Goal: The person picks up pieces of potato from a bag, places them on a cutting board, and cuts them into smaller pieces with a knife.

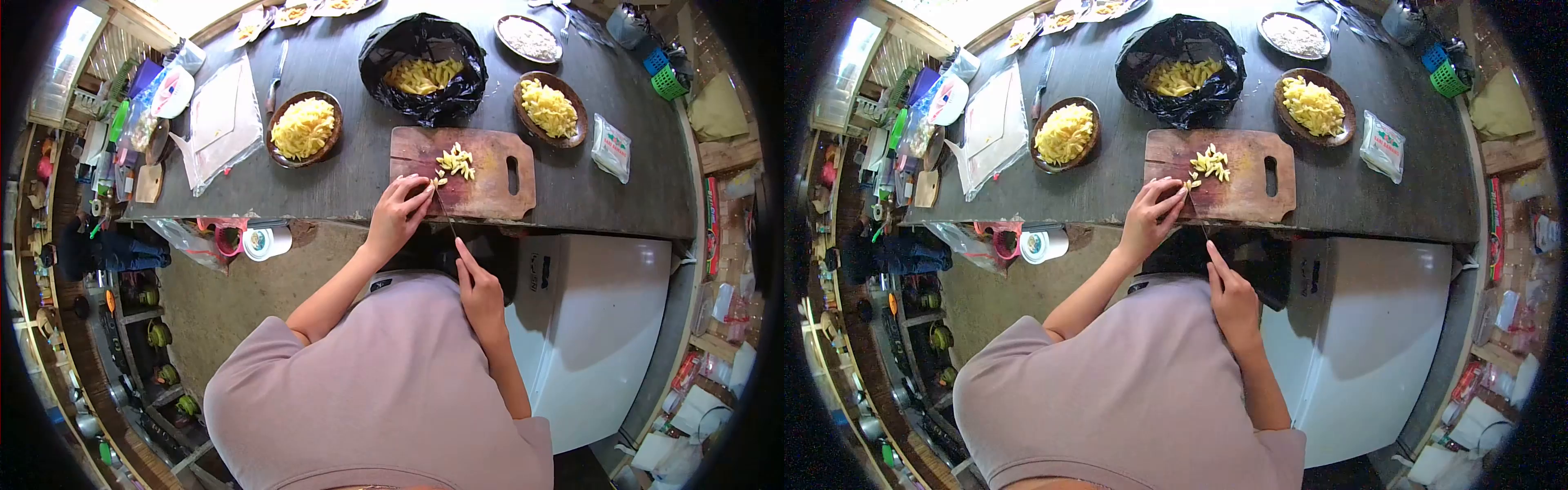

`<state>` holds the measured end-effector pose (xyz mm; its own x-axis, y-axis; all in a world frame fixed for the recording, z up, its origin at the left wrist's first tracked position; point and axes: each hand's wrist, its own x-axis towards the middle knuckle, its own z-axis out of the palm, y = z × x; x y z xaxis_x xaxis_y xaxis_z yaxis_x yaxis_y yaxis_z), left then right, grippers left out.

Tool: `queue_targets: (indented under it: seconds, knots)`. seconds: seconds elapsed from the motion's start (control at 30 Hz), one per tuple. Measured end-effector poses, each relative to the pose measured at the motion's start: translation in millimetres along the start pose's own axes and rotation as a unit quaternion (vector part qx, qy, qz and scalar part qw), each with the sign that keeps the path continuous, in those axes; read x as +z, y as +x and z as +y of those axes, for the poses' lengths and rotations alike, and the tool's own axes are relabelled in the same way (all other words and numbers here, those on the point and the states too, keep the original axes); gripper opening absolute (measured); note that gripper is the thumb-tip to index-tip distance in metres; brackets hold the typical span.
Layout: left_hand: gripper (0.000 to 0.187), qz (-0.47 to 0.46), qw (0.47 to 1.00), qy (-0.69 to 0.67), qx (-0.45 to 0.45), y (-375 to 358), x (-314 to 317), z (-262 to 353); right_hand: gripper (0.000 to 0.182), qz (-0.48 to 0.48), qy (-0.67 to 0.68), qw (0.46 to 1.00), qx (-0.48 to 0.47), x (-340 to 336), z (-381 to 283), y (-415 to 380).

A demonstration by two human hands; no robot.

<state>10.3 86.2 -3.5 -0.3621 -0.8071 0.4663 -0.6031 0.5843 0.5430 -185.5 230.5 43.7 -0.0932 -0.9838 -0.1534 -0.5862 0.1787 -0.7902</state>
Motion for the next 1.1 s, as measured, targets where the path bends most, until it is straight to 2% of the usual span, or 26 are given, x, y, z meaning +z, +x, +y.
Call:
queue_targets:
  seconds: [0.07, 0.13, 0.37, 0.57, 0.87, 1.1]
  knots:
    - [0.029, -0.002, 1.000, -0.002, 0.006, 3.8, -1.3, -0.8, 0.044, -0.002, 0.010, 1.000, 0.015, -1.6, 4.7, 2.2]
    - [0.029, -0.003, 1.000, 0.013, 0.015, 4.8, -2.1, 1.3, 0.043, 0.027, 0.027, 0.998, -0.040, 0.5, 11.6, 12.2]
    - [0.028, 0.001, 0.999, 0.038, 0.032, 11.6, 0.2, 0.2, 0.039, 0.063, 0.022, 0.995, -0.068, -7.5, -0.3, 40.3]
    - [0.027, 0.006, 0.999, 0.035, 0.011, 7.6, 8.3, 2.4, 0.040, 0.032, 0.000, 0.999, -0.023, -4.0, -8.4, 18.5]
    - [0.024, 0.033, 0.999, 0.018, 0.038, 17.9, 7.2, -0.9, 0.041, 0.037, -0.014, 0.999, -0.028, -6.1, 2.2, 12.8]
    - [0.023, 0.016, 1.000, 0.022, 0.011, 12.3, 8.6, -1.2, 0.041, 0.032, -0.029, 0.999, -0.024, -2.5, -0.2, 15.1]
